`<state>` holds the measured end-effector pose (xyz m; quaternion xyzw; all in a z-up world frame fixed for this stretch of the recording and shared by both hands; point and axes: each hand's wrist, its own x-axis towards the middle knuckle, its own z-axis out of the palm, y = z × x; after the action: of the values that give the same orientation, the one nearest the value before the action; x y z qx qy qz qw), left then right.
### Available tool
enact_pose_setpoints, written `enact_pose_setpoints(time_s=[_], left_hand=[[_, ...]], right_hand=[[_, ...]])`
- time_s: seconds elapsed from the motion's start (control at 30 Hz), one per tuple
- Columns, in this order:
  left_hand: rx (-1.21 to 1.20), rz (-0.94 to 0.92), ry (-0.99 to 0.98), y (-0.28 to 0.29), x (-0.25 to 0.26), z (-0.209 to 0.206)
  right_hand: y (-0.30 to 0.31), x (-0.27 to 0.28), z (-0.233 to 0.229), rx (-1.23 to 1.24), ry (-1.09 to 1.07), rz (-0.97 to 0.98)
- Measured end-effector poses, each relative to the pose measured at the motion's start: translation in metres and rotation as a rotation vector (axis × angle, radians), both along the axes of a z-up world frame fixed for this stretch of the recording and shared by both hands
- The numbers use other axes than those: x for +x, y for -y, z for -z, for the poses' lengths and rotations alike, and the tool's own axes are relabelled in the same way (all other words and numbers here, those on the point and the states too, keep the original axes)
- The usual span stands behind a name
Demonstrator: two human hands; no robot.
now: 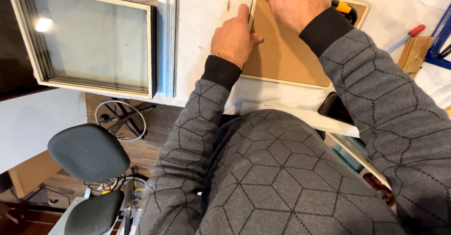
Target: The recorder is assembling a picture frame, which involves trimming spacers, cleaning the photograph with a brush, and securing the backing board.
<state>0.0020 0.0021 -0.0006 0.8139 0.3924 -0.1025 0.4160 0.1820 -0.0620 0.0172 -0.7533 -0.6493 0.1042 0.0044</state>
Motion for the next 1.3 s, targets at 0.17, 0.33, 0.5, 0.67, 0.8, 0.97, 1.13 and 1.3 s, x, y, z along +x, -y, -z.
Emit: enact_pose_setpoints(time_s=[0.17, 0.33, 0.5, 0.67, 0.8, 0.97, 1.13, 1.3], left_hand=[[0.010, -0.011, 0.031, 0.000, 0.000, 0.001], [0.024, -0.005, 0.041, 0.003, -0.001, 0.004], [0.027, -0.010, 0.052, 0.003, -0.002, 0.006], [0.042, -0.010, 0.068, 0.004, -0.002, 0.008], [0.027, -0.020, 0.085, 0.005, -0.003, 0.009], [0.017, -0.018, 0.063, 0.003, -0.001, 0.007], [0.053, -0.013, 0.085, 0.005, -0.003, 0.008], [0.015, -0.051, 0.057, 0.003, -0.005, 0.008]], right_hand=[[0.004, -0.001, 0.011, 0.010, -0.050, 0.019], [0.006, -0.007, 0.020, 0.003, -0.095, 0.085], [0.006, -0.015, 0.013, -0.110, -0.137, 0.191], [0.006, -0.024, 0.005, -0.136, -0.175, 0.236], [0.007, -0.031, 0.002, -0.145, -0.192, 0.294], [0.011, -0.035, 0.003, -0.158, -0.205, 0.324], [0.015, -0.035, 0.005, -0.167, -0.259, 0.317], [0.023, -0.037, 0.000, -0.166, -0.319, 0.309]])
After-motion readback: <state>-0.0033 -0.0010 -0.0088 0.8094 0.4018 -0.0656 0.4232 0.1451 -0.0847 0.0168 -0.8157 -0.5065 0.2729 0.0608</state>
